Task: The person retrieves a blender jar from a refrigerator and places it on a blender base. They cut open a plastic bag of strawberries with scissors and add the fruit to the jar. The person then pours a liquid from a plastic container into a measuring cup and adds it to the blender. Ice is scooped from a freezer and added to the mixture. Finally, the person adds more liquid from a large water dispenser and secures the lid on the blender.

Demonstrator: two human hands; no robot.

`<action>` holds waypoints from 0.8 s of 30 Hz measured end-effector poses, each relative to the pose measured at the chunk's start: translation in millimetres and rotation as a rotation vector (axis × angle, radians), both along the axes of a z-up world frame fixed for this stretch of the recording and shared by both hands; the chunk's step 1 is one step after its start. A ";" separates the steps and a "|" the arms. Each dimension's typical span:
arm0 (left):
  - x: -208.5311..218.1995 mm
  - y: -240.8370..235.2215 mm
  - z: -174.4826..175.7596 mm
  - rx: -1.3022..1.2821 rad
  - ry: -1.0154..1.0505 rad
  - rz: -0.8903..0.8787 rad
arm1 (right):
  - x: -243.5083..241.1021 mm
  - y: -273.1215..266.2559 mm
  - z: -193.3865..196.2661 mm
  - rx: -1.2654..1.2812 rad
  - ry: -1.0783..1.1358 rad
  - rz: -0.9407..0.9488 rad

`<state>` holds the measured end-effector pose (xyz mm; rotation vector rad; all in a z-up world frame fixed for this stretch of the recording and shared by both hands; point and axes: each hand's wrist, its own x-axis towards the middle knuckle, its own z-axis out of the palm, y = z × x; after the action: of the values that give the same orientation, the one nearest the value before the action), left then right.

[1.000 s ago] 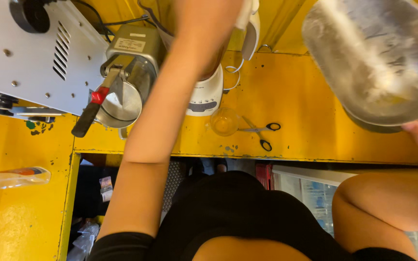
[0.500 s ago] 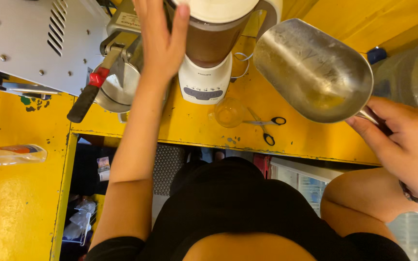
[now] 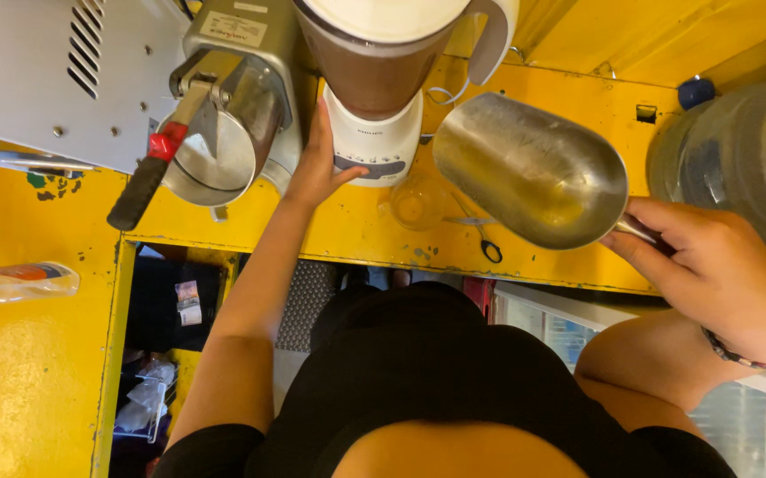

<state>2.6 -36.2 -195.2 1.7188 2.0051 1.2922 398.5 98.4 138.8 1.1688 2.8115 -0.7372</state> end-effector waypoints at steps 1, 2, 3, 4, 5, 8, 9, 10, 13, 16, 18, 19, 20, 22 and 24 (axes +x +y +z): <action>-2.7 0.1 -3.2 -0.008 0.020 -0.003 | -2.3 0.4 -0.3 0.001 0.029 0.023; -1.9 -1.5 -7.5 -0.020 0.037 -0.006 | -3.2 1.5 -0.7 0.010 0.012 0.033; -1.9 -2.5 -11.2 -0.032 0.053 -0.008 | -3.7 3.3 -1.6 0.018 -0.005 0.044; -2.7 -3.2 -14.2 -0.048 0.059 -0.011 | -3.6 4.6 -2.8 0.027 -0.023 0.057; -2.9 -3.9 -16.7 -0.065 0.066 -0.013 | -2.7 5.1 -4.0 0.018 -0.007 0.055; -1.0 -5.7 -19.1 -0.070 0.068 -0.005 | -1.5 8.8 -6.6 -0.027 0.082 0.051; 0.6 -6.1 -18.8 -0.064 0.065 -0.002 | -1.7 10.5 -6.7 -0.059 0.134 0.045; 2.5 -7.0 -17.8 -0.069 0.049 0.009 | -1.2 11.8 -6.8 -0.091 0.185 0.036; 8.4 -7.6 -9.2 -0.089 0.000 0.041 | -6.2 16.5 -7.2 -0.196 0.393 0.010; 13.4 -6.6 13.5 -0.062 -0.021 0.087 | -29.9 24.9 -8.7 -0.117 0.603 -0.007; 25.1 -4.2 38.6 0.035 0.003 0.131 | -54.3 31.7 -11.0 -0.096 0.683 -0.052; 34.0 -3.6 54.4 0.091 -0.043 0.232 | -66.8 36.3 -11.4 -0.085 0.723 -0.074; 42.6 -0.9 73.5 0.151 -0.087 0.330 | -80.6 43.4 -11.0 -0.111 0.796 -0.042; 51.4 2.8 117.9 0.344 -0.087 0.485 | -109.2 62.5 -13.7 -0.164 0.940 0.023; 43.7 4.6 162.6 0.525 0.017 0.572 | -139.5 83.1 -26.2 -0.263 1.137 0.237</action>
<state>46.3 -31.6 -32.6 1.3508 2.4250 2.1490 259.0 181.5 112.6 0.3561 3.2941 -2.1952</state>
